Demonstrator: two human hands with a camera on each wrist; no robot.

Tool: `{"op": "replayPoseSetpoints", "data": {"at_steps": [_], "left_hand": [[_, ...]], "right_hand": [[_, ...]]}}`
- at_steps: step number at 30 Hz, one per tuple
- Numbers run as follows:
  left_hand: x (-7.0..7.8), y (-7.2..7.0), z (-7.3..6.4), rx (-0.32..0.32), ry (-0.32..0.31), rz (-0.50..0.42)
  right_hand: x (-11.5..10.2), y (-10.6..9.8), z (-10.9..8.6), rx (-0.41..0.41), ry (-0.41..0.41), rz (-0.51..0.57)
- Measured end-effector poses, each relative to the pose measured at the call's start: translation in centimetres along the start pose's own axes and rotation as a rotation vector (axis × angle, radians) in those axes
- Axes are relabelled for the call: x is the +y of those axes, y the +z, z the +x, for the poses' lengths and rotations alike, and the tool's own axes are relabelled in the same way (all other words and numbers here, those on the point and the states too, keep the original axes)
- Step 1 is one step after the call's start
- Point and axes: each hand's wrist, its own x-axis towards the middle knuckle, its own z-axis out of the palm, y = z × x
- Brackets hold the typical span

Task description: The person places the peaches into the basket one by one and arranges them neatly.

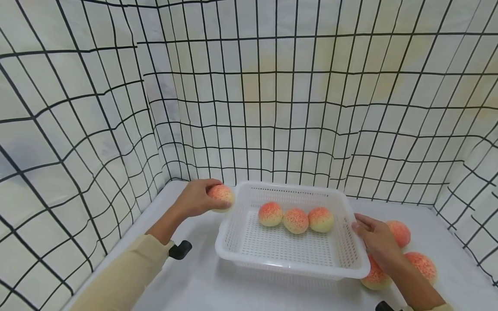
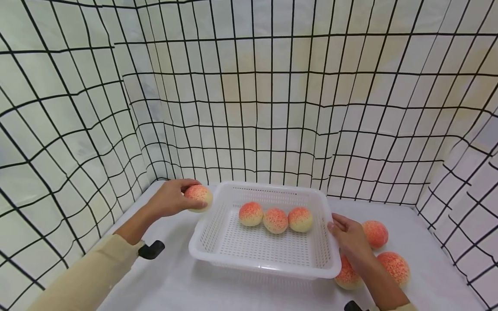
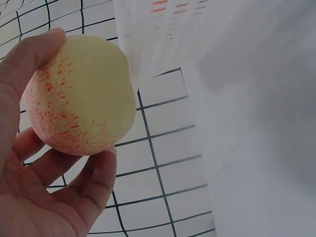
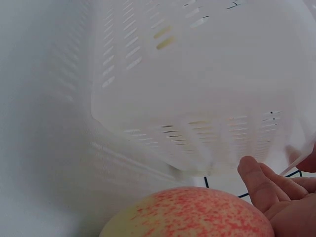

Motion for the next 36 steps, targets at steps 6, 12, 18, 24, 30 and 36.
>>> {"op": "replayPoseSetpoints", "data": {"at_steps": [6, 12, 18, 24, 30, 36], "left_hand": [[1.4, 0.2, 0.3, -0.020, -0.008, -0.014], [2.9, 0.5, 0.7, -0.047, -0.010, -0.053], [4.4, 0.9, 1.0, -0.077, -0.023, -0.070], [5.7, 1.5, 1.2, -0.101, -0.052, -0.064], [6.7, 2.4, 1.4, -0.125, -0.085, -0.028], [7.1, 3.4, 1.9, -0.155, -0.087, 0.024]], "right_hand": [[0.0, 0.0, -0.1, -0.004, 0.004, 0.009], [0.1, 0.0, 0.1, -0.005, 0.007, 0.010], [0.1, 0.0, 0.2, -0.002, 0.015, 0.003], [0.0, 0.0, 0.1, 0.004, 0.017, -0.002], [0.1, 0.0, 0.1, 0.001, 0.012, 0.011], [0.0, 0.1, 0.1, 0.006, 0.013, 0.010]]}}
